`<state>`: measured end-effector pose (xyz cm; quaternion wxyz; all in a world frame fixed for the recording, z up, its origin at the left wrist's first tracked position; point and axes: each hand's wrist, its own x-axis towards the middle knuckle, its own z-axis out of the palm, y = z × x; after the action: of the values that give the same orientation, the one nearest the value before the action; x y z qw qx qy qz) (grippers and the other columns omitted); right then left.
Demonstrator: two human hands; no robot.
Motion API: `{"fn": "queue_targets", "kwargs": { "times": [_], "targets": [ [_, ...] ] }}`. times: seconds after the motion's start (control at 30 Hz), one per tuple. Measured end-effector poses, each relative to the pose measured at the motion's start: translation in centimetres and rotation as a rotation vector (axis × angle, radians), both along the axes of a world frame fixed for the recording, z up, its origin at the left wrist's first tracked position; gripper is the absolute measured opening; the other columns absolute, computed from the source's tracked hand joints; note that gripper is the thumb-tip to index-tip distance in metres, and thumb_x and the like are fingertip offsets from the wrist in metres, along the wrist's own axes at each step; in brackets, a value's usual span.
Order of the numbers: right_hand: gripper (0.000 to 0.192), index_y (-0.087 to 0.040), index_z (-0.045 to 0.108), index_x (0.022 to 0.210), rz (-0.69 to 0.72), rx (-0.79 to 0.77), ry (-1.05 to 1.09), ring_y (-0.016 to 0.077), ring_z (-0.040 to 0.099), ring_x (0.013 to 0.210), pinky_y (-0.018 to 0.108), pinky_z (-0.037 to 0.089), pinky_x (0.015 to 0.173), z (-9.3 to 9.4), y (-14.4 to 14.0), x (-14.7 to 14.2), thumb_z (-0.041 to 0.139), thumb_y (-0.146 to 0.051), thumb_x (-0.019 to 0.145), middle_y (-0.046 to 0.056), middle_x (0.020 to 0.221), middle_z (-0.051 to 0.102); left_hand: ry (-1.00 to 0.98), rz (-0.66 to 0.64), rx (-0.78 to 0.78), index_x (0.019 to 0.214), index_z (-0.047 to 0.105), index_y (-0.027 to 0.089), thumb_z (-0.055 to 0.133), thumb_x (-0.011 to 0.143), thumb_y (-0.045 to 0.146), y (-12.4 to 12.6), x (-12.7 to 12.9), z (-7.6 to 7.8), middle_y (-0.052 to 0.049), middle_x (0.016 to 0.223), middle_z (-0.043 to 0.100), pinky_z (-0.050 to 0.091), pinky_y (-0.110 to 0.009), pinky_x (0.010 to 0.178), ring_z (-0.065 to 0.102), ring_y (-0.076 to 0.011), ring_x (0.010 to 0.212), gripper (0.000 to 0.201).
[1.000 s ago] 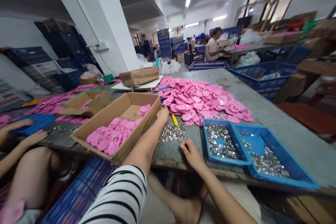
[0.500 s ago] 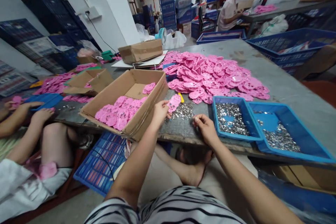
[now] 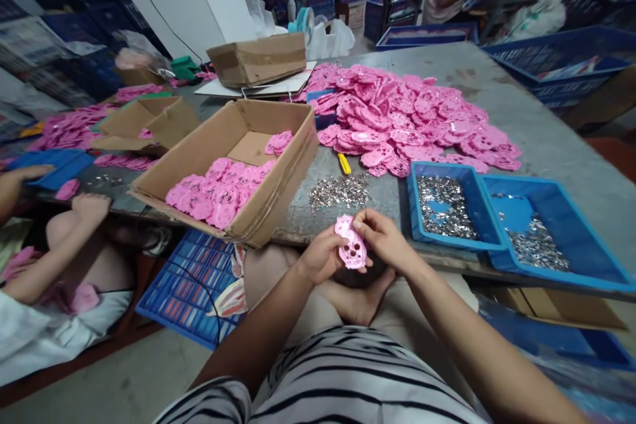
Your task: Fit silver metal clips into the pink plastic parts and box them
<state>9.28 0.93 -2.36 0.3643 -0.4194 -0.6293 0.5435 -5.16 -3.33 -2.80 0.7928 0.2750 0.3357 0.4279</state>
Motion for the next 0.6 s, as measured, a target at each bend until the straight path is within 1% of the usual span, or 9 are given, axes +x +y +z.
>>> {"fn": "queue_targets", "kwargs": {
  "times": [0.07,0.13,0.2,0.23,0.3,0.37,0.43,0.5,0.6],
  "targets": [
    [0.028,-0.022,0.05,0.068,-0.027,0.006,-0.001,0.0127,0.045,0.059,0.026,0.039,0.056,-0.5,-0.3,0.0,0.058,-0.047,0.077,-0.002,0.066,0.052,-0.033,0.037,-0.019,0.104,0.05,0.015,0.061,0.065,0.023,-0.1,0.3,-0.4,-0.007,0.081,0.07,0.059,-0.038,0.058,0.072,-0.0286,0.077,0.041],
    [0.03,-0.021,0.052,0.065,-0.107,0.039,0.03,0.015,0.052,0.07,0.029,0.043,0.066,-0.6,-0.2,0.3,0.06,-0.048,0.075,0.003,0.081,0.06,-0.005,0.129,-0.011,0.1,0.049,0.016,0.063,0.067,0.025,0.0,0.5,-0.4,-0.007,0.079,0.07,0.059,-0.04,0.06,0.072,-0.0293,0.079,0.037],
    [0.029,-0.02,0.054,0.064,-0.195,0.047,0.072,0.0177,0.055,0.083,0.033,0.044,0.076,-0.2,0.0,0.7,0.062,-0.047,0.074,0.006,0.094,0.063,0.037,0.234,0.023,0.099,0.048,0.016,0.066,0.069,0.029,0.0,0.4,0.1,-0.007,0.078,0.071,0.058,-0.039,0.062,0.072,-0.0284,0.08,0.037],
    [0.029,-0.02,0.055,0.064,-0.227,0.038,0.087,0.0189,0.056,0.087,0.034,0.044,0.08,0.0,0.0,0.9,0.063,-0.046,0.074,0.007,0.096,0.063,0.052,0.272,0.042,0.099,0.048,0.016,0.068,0.07,0.031,-0.1,0.3,0.4,-0.006,0.079,0.071,0.058,-0.038,0.064,0.071,-0.0275,0.08,0.038],
    [0.027,-0.02,0.056,0.064,-0.258,0.007,0.11,0.0208,0.057,0.092,0.038,0.043,0.087,0.5,-0.3,1.2,0.065,-0.044,0.073,0.007,0.097,0.064,0.063,0.308,0.064,0.1,0.049,0.016,0.07,0.072,0.032,-0.2,0.2,1.0,-0.007,0.081,0.072,0.058,-0.036,0.067,0.071,-0.0253,0.08,0.039],
    [0.026,-0.019,0.058,0.063,-0.269,0.004,0.114,0.0224,0.057,0.1,0.041,0.042,0.092,0.7,-1.0,1.1,0.067,-0.041,0.074,0.007,0.1,0.063,0.048,0.325,0.051,0.1,0.051,0.014,0.069,0.074,0.032,-0.4,0.3,1.5,-0.007,0.081,0.072,0.057,-0.035,0.068,0.071,-0.0238,0.079,0.036],
    [0.024,-0.019,0.059,0.064,-0.279,0.025,0.1,0.0237,0.056,0.106,0.043,0.04,0.096,0.7,-1.8,0.8,0.066,-0.04,0.076,0.008,0.104,0.061,0.027,0.355,0.009,0.1,0.053,0.012,0.063,0.08,0.031,-0.5,0.7,1.7,-0.008,0.078,0.071,0.057,-0.033,0.067,0.071,-0.0227,0.078,0.029],
    [0.024,-0.019,0.06,0.065,-0.292,0.051,0.083,0.0248,0.054,0.111,0.044,0.041,0.097,0.6,-2.4,0.5,0.065,-0.039,0.078,0.009,0.107,0.059,0.0,0.382,-0.038,0.099,0.055,0.012,0.052,0.088,0.033,-0.7,1.0,1.8,-0.008,0.077,0.07,0.056,-0.031,0.066,0.07,-0.0222,0.08,0.024],
    [0.025,-0.02,0.059,0.065,-0.309,0.092,0.069,0.0263,0.051,0.114,0.046,0.042,0.097,0.4,-3.1,0.3,0.064,-0.04,0.079,0.009,0.107,0.058,-0.036,0.372,-0.058,0.1,0.058,0.012,0.031,0.096,0.039,-0.8,1.6,2.0,-0.009,0.082,0.07,0.056,-0.031,0.068,0.068,-0.0225,0.089,0.038]
  ]
}}
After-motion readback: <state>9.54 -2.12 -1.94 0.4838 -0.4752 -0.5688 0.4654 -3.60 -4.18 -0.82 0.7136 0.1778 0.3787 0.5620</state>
